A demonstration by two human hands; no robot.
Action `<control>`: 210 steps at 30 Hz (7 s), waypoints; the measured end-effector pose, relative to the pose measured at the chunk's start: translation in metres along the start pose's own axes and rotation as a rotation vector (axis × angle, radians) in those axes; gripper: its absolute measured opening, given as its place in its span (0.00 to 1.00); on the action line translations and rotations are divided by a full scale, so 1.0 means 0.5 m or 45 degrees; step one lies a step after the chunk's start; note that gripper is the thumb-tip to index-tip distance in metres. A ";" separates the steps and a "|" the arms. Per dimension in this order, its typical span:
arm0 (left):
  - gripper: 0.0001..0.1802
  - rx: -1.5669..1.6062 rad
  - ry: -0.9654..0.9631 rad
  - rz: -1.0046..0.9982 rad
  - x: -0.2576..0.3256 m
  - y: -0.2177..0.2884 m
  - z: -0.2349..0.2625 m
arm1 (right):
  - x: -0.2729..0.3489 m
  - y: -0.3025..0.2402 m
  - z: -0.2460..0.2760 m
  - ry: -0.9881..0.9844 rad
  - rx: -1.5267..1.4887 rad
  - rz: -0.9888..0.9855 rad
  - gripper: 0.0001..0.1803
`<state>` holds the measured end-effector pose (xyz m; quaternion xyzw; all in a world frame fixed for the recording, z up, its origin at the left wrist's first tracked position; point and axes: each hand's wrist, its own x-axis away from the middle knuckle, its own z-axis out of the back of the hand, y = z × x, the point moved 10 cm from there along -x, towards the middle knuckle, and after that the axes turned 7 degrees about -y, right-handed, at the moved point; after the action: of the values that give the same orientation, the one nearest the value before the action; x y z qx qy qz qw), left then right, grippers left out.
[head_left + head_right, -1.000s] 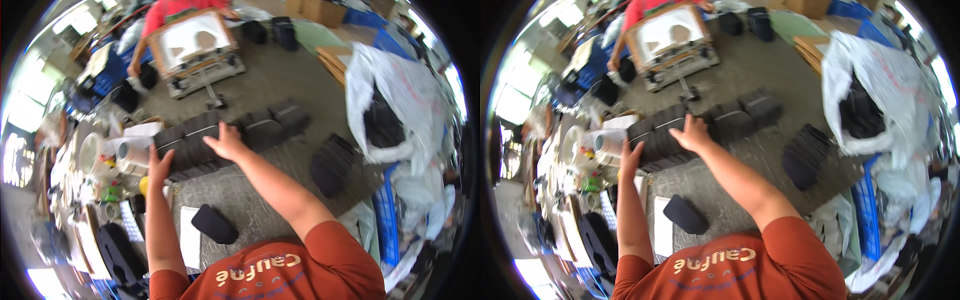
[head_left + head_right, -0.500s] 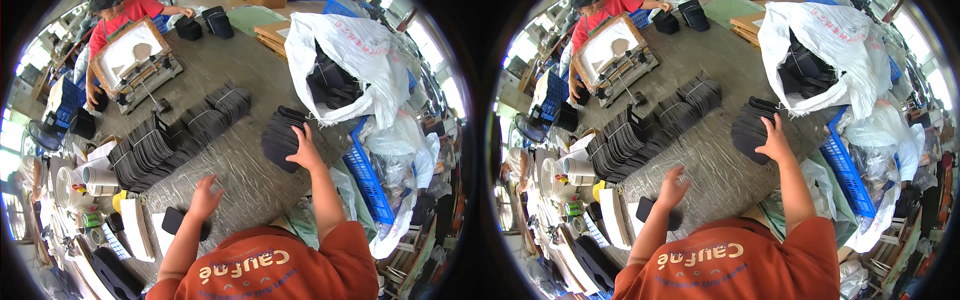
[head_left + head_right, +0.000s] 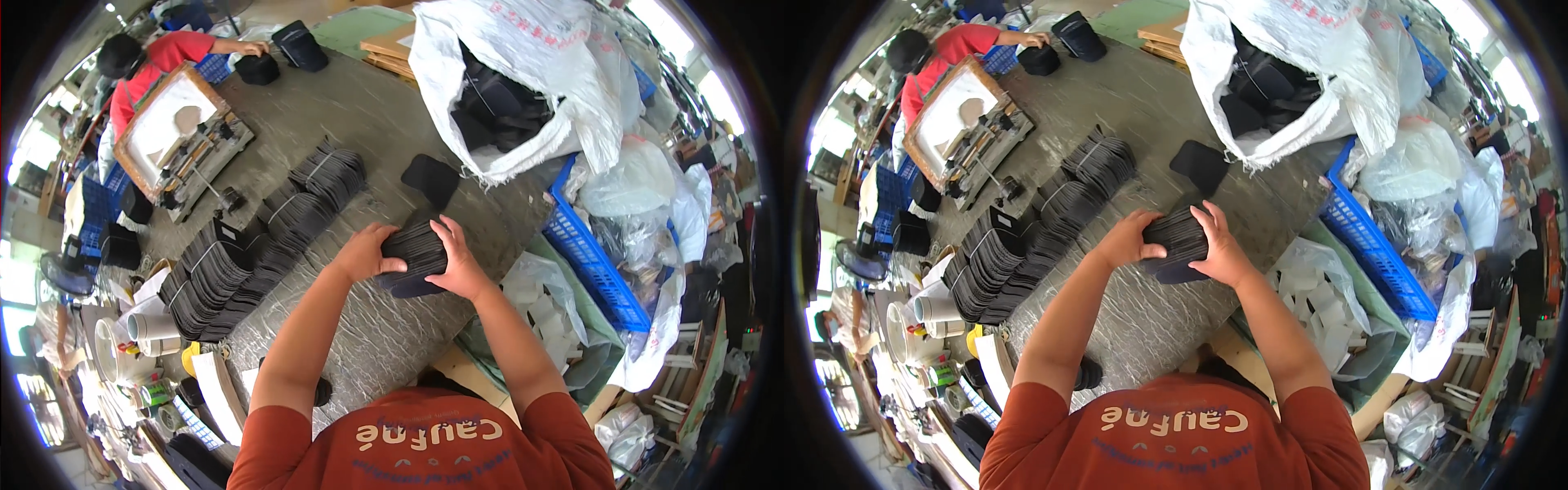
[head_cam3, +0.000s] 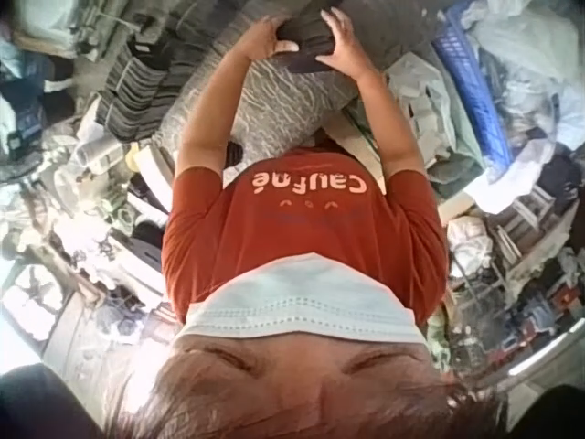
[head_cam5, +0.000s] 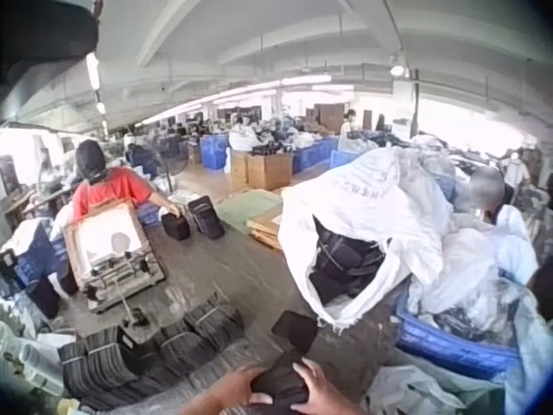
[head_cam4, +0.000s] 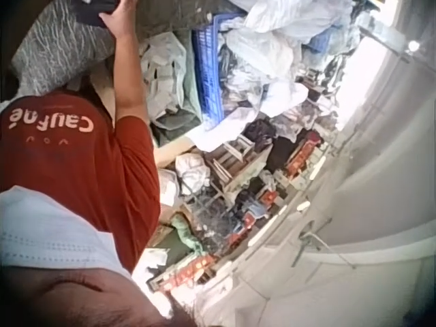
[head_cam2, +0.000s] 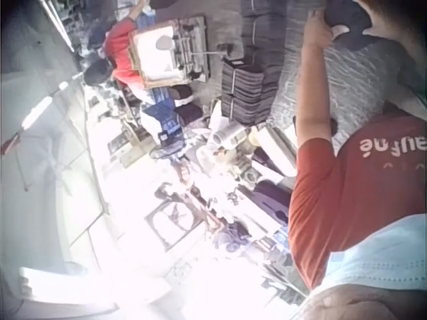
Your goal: Applying small white adhesive labels to black shoe components.
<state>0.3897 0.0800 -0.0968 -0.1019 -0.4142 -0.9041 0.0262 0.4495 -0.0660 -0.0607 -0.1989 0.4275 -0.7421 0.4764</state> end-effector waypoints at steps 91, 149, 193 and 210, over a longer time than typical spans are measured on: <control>0.09 1.341 1.132 0.622 0.881 -0.021 -0.105 | 0.101 -0.413 -0.466 -0.934 -0.921 -0.107 0.14; 0.11 -0.430 0.474 0.448 0.580 0.141 -0.163 | 0.053 -0.242 -0.402 -0.521 -0.194 -0.235 0.13; 0.11 1.613 0.745 0.463 0.662 0.031 -0.141 | 0.131 -0.391 -0.395 -1.011 -0.585 0.144 0.14; 0.08 0.176 0.677 0.567 0.642 0.112 -0.118 | 0.070 -0.318 -0.355 -0.605 -0.313 -0.002 0.02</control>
<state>0.0736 0.0107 -0.0263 0.0511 -0.4207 -0.8409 0.3365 0.2232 0.0110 -0.0324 -0.4242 0.3903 -0.6176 0.5351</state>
